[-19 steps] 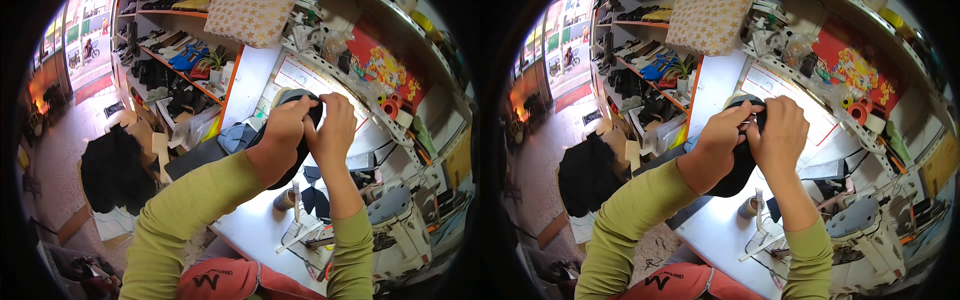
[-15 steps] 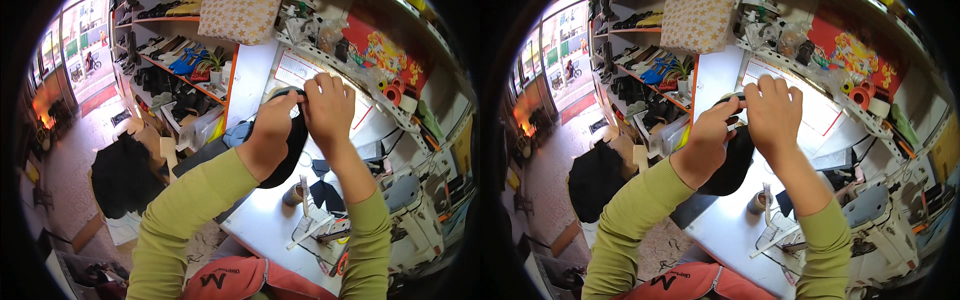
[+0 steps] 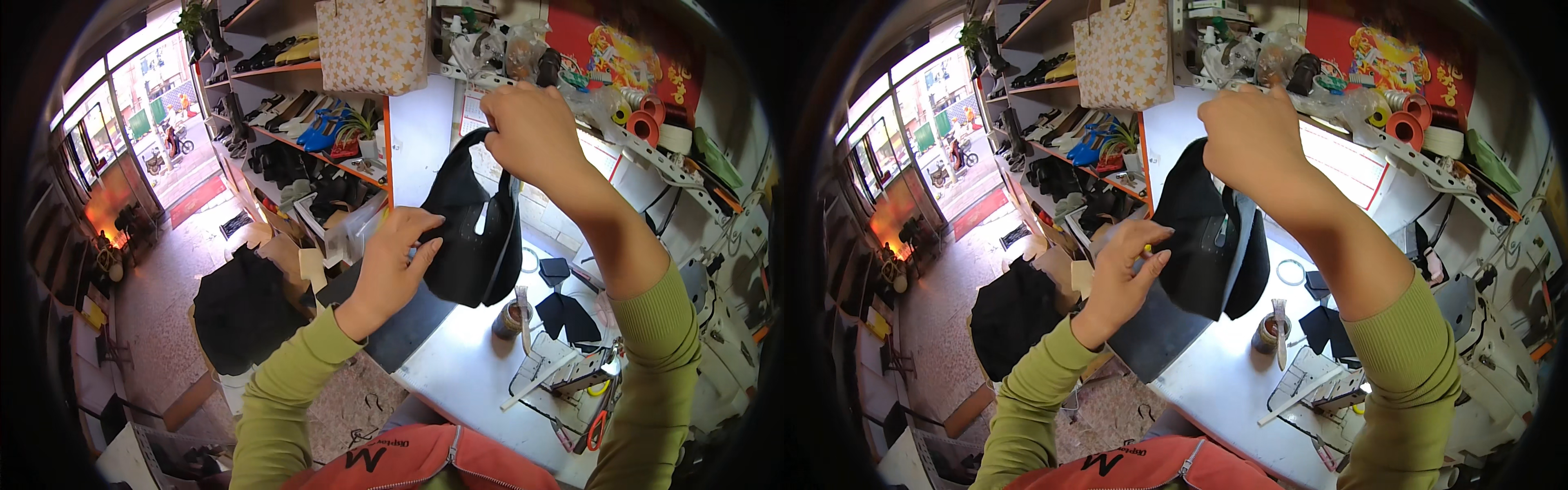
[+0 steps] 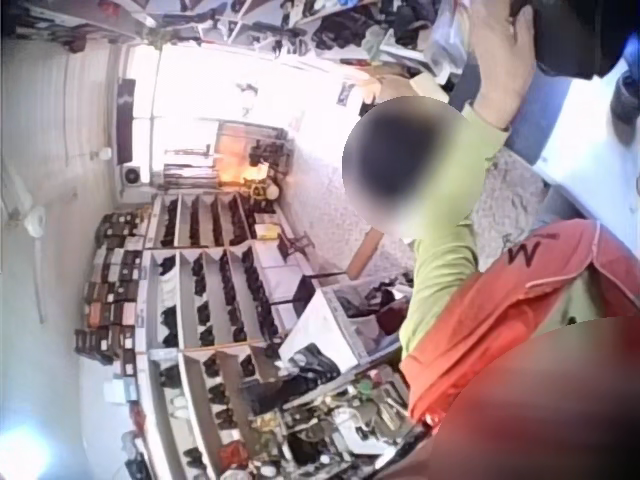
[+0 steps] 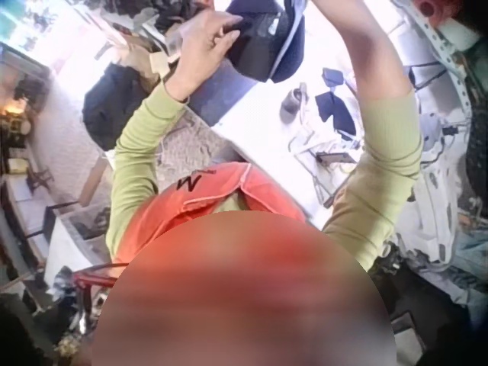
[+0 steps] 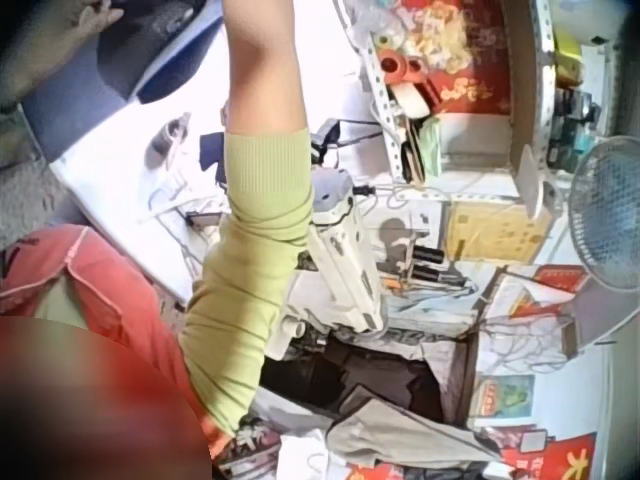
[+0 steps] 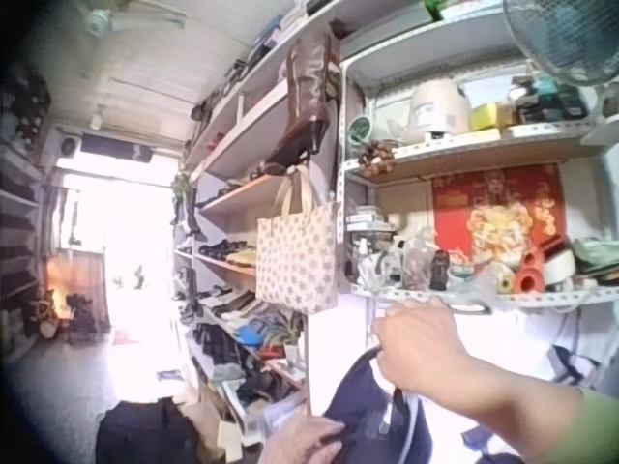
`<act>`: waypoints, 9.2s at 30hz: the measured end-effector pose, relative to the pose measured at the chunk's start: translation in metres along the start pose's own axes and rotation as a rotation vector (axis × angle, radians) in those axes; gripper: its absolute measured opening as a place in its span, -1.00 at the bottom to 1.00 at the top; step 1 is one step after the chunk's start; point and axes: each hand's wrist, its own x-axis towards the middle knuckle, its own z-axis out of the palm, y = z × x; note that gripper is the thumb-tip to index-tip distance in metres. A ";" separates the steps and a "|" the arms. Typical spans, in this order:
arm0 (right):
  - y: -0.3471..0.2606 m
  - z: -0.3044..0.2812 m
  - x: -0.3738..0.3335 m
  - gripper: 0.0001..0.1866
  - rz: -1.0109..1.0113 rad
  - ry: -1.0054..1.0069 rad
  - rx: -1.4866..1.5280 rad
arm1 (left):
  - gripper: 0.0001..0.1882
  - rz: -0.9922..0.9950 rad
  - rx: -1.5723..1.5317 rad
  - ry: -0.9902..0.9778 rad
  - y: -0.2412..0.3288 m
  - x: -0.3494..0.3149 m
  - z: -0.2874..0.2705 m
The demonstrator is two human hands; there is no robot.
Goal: The person assembles a black leather item by applying adhesive to a white strip and attaching it to the edge of the leather piece. They then fold and press the leather to secure the bond, using a brush and pliers during the process.
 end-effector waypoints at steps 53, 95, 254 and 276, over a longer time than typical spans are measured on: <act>-0.106 0.105 -0.204 -0.80 0.195 0.202 0.486 | -0.81 -0.900 -1.457 0.364 -0.047 -0.128 0.088; -0.063 0.127 -0.195 -0.86 0.589 -0.633 1.627 | -0.76 -0.665 -1.113 0.085 -0.063 -0.066 0.086; -0.154 0.113 -0.254 -0.57 -0.079 -0.190 0.525 | -0.73 -1.208 -1.428 0.325 -0.026 -0.172 0.074; -0.055 0.112 -0.215 -0.74 0.176 -0.621 1.577 | -0.63 -0.986 -1.196 0.216 -0.033 -0.163 0.046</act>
